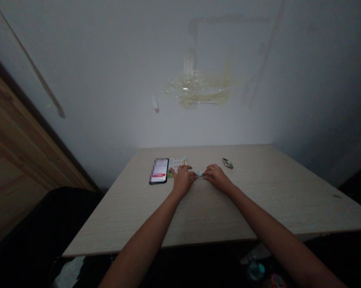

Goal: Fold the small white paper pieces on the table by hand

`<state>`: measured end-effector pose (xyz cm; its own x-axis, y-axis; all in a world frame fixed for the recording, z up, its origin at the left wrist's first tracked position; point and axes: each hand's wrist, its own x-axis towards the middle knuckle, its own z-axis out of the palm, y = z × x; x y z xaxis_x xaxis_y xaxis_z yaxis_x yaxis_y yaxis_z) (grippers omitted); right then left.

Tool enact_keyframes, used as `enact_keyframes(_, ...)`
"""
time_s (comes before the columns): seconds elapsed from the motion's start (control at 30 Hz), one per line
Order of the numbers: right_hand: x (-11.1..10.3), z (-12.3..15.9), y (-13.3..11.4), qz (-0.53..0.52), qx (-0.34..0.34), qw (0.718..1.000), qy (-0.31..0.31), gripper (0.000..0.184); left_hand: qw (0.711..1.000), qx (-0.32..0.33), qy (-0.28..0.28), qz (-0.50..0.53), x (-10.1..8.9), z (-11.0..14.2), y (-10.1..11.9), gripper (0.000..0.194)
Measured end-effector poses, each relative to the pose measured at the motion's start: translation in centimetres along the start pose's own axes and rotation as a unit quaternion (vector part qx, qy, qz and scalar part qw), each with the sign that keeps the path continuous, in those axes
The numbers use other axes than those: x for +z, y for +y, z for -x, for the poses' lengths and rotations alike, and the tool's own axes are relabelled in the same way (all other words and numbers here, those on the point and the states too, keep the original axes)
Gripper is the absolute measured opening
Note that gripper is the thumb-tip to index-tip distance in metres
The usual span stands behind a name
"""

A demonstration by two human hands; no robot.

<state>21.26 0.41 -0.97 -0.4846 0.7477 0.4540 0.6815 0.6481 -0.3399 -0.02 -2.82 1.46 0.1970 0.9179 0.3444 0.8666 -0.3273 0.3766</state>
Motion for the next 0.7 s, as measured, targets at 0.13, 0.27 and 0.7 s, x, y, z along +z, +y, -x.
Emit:
enact_keyframes(0.13, 0.0, 0.0, -0.1, 0.011, 0.037, 0.999, 0.019, 0.015, 1.0, -0.004, -0.007, 0.004, -0.1, 0.0, 0.1, 0.014)
enact_keyframes(0.27, 0.1, -0.1, -0.5, 0.005, 0.067, 0.997, 0.031, 0.017, 1.0, -0.02, 0.011, 0.016, 0.0, 0.0, 0.1, 0.013)
enact_keyframes(0.7, 1.5, -0.4, 0.2, 0.007, 0.161, 0.985, 0.056, 0.022, 0.996, -0.08, 0.018, 0.022, 0.5, -0.8, 0.3, 0.012)
